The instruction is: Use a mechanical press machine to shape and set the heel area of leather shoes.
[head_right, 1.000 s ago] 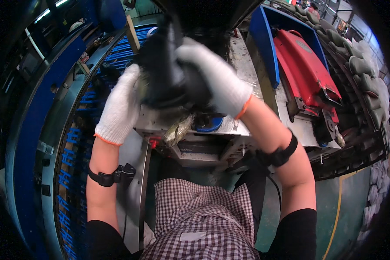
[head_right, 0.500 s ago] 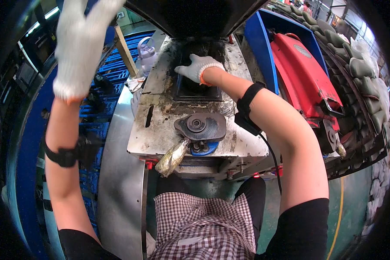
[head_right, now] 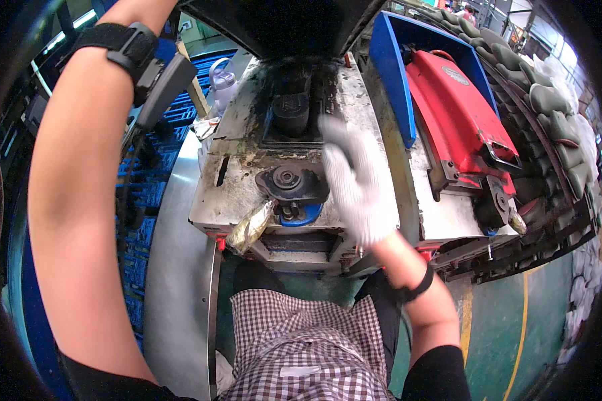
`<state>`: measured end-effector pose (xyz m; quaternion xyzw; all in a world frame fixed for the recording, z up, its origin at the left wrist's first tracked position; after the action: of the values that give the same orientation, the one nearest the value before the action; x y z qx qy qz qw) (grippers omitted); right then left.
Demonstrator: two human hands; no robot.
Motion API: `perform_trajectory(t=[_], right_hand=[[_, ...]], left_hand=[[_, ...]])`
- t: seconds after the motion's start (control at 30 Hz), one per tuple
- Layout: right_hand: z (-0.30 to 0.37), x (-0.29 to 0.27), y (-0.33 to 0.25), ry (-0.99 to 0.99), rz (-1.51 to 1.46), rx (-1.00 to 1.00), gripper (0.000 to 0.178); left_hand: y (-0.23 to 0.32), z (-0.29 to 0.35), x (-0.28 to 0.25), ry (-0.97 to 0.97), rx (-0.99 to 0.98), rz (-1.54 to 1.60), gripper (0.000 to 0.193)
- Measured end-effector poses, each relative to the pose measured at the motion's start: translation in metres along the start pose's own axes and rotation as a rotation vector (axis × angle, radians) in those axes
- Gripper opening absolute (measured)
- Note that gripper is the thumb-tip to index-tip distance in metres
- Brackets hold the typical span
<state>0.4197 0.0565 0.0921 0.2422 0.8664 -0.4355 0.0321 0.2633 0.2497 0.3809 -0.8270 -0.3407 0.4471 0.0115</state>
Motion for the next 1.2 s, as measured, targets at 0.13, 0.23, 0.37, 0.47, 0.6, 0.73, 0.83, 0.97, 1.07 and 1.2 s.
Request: perform_trajectory(t=[0.13,0.23,0.37,0.47,0.6,0.73,0.83,0.97,1.07,1.2], right_hand=[[0.105,-0.002,-0.001,-0.072,-0.132,-0.016,0.026],[0.146,0.032,0.002,-0.300,-0.457,0.446,0.029],[0.154,0.054,0.007,-0.629,-0.850,0.828,0.045],[0.150,0.073,0.009,-0.666,-1.107,0.813,0.052],[0.135,0.083,0.006,-0.600,-1.481,0.796,0.056],[0.119,0.096,-0.006,-0.606,-1.789,0.882,0.059],[0.106,0.103,-0.010,-0.571,-1.980,0.872,0.052],[0.109,0.096,-0.012,-0.519,-2.121,0.931,0.049],[0.111,0.059,-0.013,-0.471,-2.098,0.948,0.059],[0.119,-0.013,0.014,-0.015,-1.971,0.885,0.075]], left_hand=[[0.016,-0.007,0.016,0.075,-0.249,-0.050,0.046],[0.042,0.019,0.010,-0.101,-0.250,0.062,0.040],[0.067,0.052,0.038,-0.330,-0.158,0.215,0.042],[0.091,0.084,0.065,-0.438,-0.344,0.462,0.051],[0.122,0.116,0.088,-0.710,-0.456,0.651,0.047],[0.134,0.144,0.110,-0.560,-0.313,0.462,0.053],[0.128,0.138,0.113,-0.618,-0.331,0.422,0.055],[0.131,0.145,0.121,-0.545,-0.307,0.413,0.053],[0.135,0.146,0.114,-0.587,-0.347,0.447,0.054],[0.135,0.150,0.118,-0.512,-0.318,0.432,0.055]])
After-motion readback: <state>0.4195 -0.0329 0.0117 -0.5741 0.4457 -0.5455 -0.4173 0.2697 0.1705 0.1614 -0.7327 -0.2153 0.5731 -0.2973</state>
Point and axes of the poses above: each hand's wrist, its own z-axis away from the middle knuckle, its own x-axis out of the palm, y = z × x, the point moved 1 cm from there along -z, towards the middle knuckle
